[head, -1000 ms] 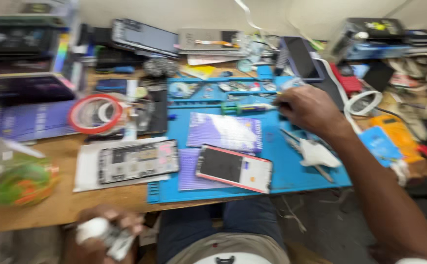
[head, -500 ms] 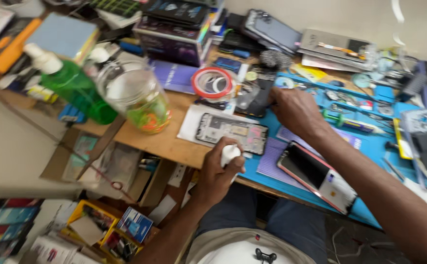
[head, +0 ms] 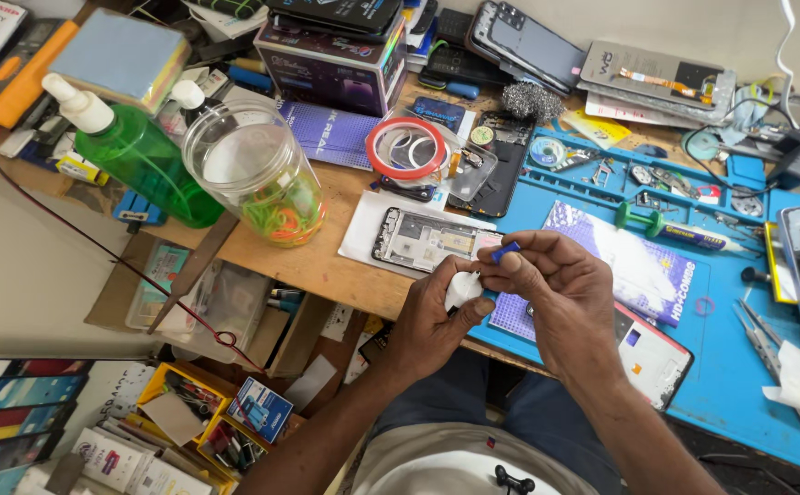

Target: The person applies adhesive to the edges of a smartphone screen assembly using a tube and spreads it with a metal tool. They handle the screen and adhesive, working on a cluttered workbench.

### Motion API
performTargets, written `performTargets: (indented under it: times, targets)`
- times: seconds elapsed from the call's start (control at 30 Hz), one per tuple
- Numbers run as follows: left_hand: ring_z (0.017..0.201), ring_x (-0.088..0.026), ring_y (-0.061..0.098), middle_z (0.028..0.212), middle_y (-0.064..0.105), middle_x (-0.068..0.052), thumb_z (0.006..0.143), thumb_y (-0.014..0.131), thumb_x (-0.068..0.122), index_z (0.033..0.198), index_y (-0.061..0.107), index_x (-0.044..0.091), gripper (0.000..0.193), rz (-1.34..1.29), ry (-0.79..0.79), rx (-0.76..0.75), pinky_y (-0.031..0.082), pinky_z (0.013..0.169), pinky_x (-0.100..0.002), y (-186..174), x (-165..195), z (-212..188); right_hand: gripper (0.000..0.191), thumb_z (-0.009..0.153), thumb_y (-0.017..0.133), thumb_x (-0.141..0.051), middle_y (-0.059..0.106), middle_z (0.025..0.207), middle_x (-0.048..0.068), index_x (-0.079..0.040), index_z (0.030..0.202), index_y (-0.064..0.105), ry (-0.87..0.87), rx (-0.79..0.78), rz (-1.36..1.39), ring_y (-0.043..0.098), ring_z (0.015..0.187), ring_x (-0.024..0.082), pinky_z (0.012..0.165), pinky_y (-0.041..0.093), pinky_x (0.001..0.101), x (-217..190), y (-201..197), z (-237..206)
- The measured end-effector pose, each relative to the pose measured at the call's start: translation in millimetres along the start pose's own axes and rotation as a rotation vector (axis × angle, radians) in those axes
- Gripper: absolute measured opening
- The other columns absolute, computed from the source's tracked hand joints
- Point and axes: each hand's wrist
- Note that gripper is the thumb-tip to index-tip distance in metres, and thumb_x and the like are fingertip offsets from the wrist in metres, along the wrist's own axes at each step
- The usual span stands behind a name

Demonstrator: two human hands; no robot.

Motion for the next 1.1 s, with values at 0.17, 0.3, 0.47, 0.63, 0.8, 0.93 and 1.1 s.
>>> performTargets:
  times: [0.17, 0.3, 0.47, 0.63, 0.8, 0.93, 1.1]
  targets:
    - [0.082, -0.017, 0.066, 0.088, 0.068, -0.009, 0.099, 0.066, 0.053, 0.122, 0.058, 0.004, 0.056, 0.034, 0.018, 0.017, 0.053, 0.074, -0.034, 4.6, -0.3, -1.0, 0.023, 0.097, 0.068, -0.006, 0.076, 0.108, 0.02, 0.007, 0.116, 0.065, 0.009, 0.009, 0.034, 0.076, 0.089, 0.021, 0.08, 0.064, 0.0312, 1.2, -1.2, 0.1]
    - [0.085, -0.017, 0.067, 0.091, 0.069, -0.009, 0.099, 0.066, 0.053, 0.122, 0.057, 0.004, 0.055, 0.02, 0.025, 0.008, 0.055, 0.075, -0.034, 6.3, 0.8, -1.2, 0.023, 0.097, 0.069, -0.006, 0.076, 0.107, 0.021, 0.007, 0.115, 0.066, 0.008, 0.02, 0.01, 0.075, 0.087, 0.021, 0.078, 0.064, 0.0319, 0.5, -0.5, -0.7]
    - [0.085, -0.019, 0.067, 0.092, 0.069, -0.01, 0.1, 0.066, 0.052, 0.122, 0.058, 0.004, 0.054, 0.063, 0.048, 0.022, 0.054, 0.076, -0.035, 8.2, 0.4, -1.3, 0.022, 0.097, 0.07, -0.006, 0.076, 0.106, 0.02, 0.007, 0.114, 0.067, -0.013, 0.017, -0.003, 0.074, 0.086, 0.019, 0.078, 0.063, 0.0317, 2.2, -3.2, -2.9]
    - [0.083, -0.018, 0.068, 0.09, 0.069, -0.009, 0.1, 0.064, 0.053, 0.123, 0.057, 0.004, 0.055, 0.045, 0.03, 0.003, 0.055, 0.073, -0.034, 7.8, -2.6, -2.1, 0.021, 0.096, 0.07, -0.005, 0.077, 0.103, 0.02, 0.006, 0.114, 0.067, -0.001, 0.022, -0.036, 0.075, 0.086, 0.02, 0.079, 0.064, 0.0322, 1.3, -3.0, -2.9]
    - [0.082, -0.016, 0.068, 0.088, 0.068, -0.008, 0.101, 0.063, 0.053, 0.12, 0.057, 0.005, 0.052, 0.061, 0.047, 0.005, 0.055, 0.072, -0.033, 8.7, -4.4, -2.2, 0.021, 0.096, 0.07, -0.004, 0.076, 0.103, 0.021, 0.007, 0.114, 0.067, 0.0, 0.018, -0.036, 0.075, 0.087, 0.021, 0.08, 0.064, 0.0325, 1.8, -2.6, -2.2]
    - [0.08, -0.015, 0.066, 0.086, 0.067, -0.007, 0.101, 0.064, 0.051, 0.121, 0.056, 0.004, 0.052, 0.031, 0.029, 0.004, 0.054, 0.07, -0.032, 8.3, -3.0, -2.7, 0.021, 0.096, 0.069, -0.004, 0.076, 0.103, 0.021, 0.007, 0.114, 0.067, 0.003, 0.012, -0.041, 0.075, 0.087, 0.021, 0.08, 0.064, 0.0324, 4.0, -5.4, -1.9]
    - [0.075, -0.012, 0.063, 0.082, 0.065, -0.006, 0.1, 0.064, 0.051, 0.122, 0.056, 0.004, 0.052, 0.008, -0.013, -0.013, 0.052, 0.067, -0.031, 8.5, -2.4, -3.0, 0.022, 0.096, 0.068, -0.002, 0.076, 0.104, 0.021, 0.008, 0.115, 0.066, 0.024, -0.013, -0.031, 0.076, 0.088, 0.022, 0.08, 0.065, 0.033, 2.6, -9.2, -1.9]
Point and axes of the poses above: each hand's wrist, its own z-axis towards the middle knuckle, its own y-axis out of the palm, x = y × z
